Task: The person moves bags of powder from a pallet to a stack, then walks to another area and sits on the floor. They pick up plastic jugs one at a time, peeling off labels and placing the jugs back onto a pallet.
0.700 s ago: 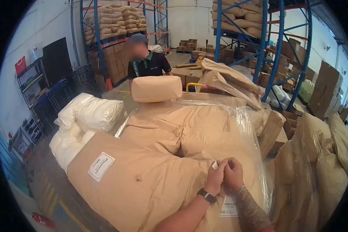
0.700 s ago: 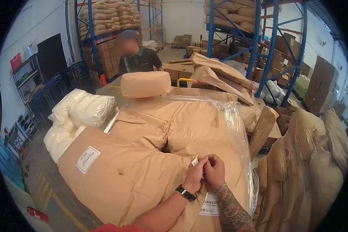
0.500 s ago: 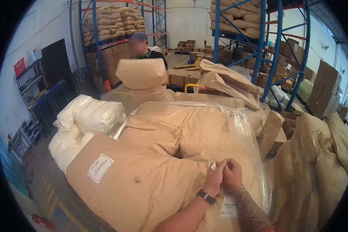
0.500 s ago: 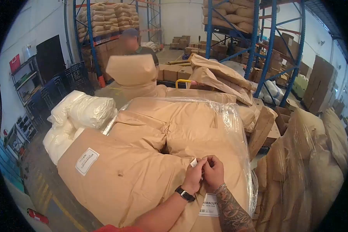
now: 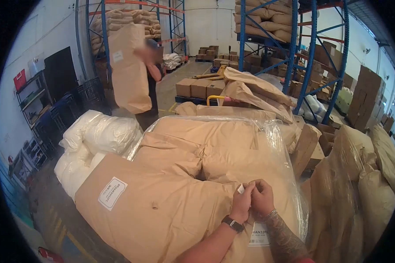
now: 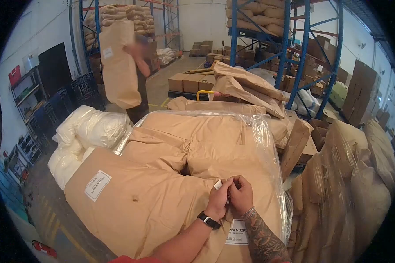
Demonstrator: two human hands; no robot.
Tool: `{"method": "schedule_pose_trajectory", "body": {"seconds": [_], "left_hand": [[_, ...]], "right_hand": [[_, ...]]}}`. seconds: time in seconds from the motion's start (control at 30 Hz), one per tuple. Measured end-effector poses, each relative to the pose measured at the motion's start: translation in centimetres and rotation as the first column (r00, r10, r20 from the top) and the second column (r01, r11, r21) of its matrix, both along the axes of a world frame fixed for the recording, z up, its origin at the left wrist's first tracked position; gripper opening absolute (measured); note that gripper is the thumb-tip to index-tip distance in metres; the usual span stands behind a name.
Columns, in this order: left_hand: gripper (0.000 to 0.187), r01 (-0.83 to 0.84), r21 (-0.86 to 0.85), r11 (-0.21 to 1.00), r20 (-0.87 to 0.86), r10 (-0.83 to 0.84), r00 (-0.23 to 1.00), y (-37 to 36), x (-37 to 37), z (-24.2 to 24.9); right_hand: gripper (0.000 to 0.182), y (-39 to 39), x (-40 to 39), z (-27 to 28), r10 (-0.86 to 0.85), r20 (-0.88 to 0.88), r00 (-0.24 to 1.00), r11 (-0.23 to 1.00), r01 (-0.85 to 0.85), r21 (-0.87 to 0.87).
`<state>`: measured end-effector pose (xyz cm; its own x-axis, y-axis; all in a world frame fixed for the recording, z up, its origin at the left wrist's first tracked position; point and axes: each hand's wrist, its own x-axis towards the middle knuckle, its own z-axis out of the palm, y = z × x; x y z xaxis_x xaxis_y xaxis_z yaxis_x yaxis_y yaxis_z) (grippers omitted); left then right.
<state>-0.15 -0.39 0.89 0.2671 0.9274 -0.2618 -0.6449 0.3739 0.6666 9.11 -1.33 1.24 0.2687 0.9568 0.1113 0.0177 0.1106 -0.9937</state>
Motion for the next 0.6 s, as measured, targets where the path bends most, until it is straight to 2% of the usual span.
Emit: {"method": "schedule_pose_trajectory", "body": {"seconds": [0.27,0.37,0.47,0.6], "left_hand": [[0.014,0.012,-0.006,1.000,0.005,-0.012,1.000,0.5,0.4,-1.2],[0.013,-0.002,-0.021,1.000,-0.003,0.002,1.000,0.1,0.1,0.1],[0.013,0.018,0.040,0.999,-0.015,-0.018,1.000,0.5,0.2,-1.5],[0.013,0.006,0.013,1.000,-0.021,-0.005,1.000,0.5,0.3,-1.4]], "right_hand": [[0.013,0.0,0.2,-0.2,-0.005,0.035,0.999,1.000,0.005,-0.001],[0.013,-0.1,0.3,-0.1,-0.003,0.055,0.998,1.000,0.002,0.025],[0.011,0.3,0.4,-1.1,0.018,-0.045,0.999,0.999,-0.016,0.037],[0.009,-0.2,-0.3,0.4,0.017,-0.036,0.999,1.000,-0.016,0.021]]}}
